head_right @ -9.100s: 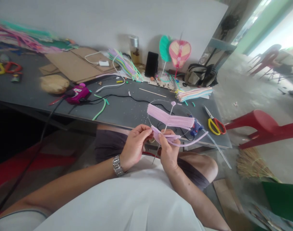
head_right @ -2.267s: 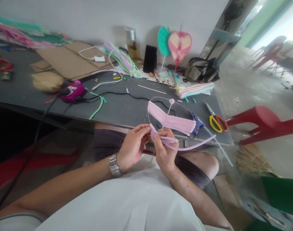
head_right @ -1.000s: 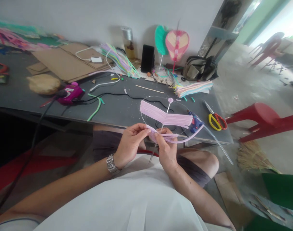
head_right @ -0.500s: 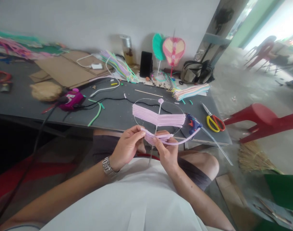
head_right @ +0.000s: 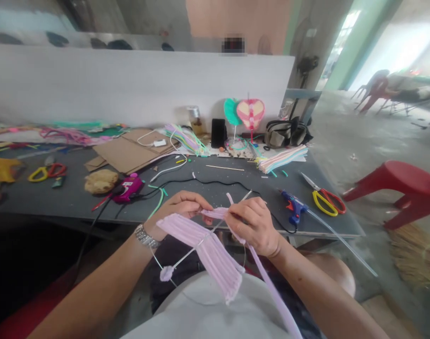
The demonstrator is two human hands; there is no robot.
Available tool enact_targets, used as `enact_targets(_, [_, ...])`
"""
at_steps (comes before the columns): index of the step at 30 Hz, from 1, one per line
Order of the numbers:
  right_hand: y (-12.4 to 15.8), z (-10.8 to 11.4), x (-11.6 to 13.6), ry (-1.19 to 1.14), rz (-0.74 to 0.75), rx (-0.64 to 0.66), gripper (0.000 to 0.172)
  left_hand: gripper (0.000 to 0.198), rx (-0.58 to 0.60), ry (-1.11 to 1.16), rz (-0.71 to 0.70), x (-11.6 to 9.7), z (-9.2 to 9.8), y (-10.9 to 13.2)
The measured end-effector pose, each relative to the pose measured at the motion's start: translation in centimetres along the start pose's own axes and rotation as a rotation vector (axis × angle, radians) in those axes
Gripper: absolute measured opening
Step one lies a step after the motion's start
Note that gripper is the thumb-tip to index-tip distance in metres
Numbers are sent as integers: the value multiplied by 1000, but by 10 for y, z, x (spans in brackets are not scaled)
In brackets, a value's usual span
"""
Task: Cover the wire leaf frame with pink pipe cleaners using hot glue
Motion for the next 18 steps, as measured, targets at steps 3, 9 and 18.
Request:
enact_targets(3, [3,-20,-3,78,107,68,20,28,81,-94,94,-4,12,-11])
enact_targets(9, [9,-45,-14,168,201,144,17,18,144,-316,294,1,27,-35])
enact_targets(18, [20,-66,-27,237,199,206,18,4,-42,-514,305,23,46,-46])
Point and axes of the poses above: each hand's wrist, its own y-axis away from the middle knuckle, its own z-axis out of the back of the hand, x = y × z, the point moved 10 cm from there along -y, towards the middle knuckle, and after that the axes turned 3 degrees about -z, right-handed, at the moved point
